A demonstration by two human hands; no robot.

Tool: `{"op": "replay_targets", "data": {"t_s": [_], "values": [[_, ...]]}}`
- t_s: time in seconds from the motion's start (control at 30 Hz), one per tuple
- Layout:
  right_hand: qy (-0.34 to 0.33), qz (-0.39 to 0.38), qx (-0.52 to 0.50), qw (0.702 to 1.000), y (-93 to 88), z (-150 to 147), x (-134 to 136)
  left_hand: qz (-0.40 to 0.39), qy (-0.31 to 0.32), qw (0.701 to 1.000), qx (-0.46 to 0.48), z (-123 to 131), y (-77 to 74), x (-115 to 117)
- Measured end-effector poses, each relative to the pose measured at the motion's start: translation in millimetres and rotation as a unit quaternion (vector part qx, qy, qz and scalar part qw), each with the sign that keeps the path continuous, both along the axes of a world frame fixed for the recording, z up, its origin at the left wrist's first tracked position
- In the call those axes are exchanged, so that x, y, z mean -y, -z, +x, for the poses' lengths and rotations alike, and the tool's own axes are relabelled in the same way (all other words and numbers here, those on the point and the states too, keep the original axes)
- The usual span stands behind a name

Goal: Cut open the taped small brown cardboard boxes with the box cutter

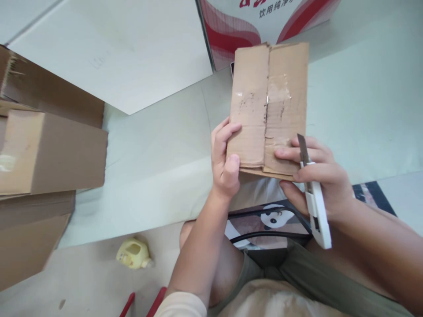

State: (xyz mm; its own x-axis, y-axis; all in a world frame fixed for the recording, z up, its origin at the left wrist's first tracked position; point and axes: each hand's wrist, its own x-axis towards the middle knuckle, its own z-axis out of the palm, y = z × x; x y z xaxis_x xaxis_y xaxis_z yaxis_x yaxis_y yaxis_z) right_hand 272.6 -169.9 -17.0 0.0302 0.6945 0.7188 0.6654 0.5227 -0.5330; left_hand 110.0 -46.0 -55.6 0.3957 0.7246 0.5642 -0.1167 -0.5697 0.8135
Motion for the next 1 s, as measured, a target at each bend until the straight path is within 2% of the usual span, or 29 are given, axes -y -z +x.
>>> {"op": "replay_targets", "data": {"t_s": [0.77,1.0], "values": [[0.002,0.014,-0.001,1.000,-1.2,-2.4,-3.2,0.004,0.000,1.000,-0.007,-3.4,-1.9,0.7],[-0.002,0.018,0.001,1.000,-1.5,-1.2,-3.8,0.018,-0.009,1.000,-0.002,-0.6,1.6,-0.4]]}}
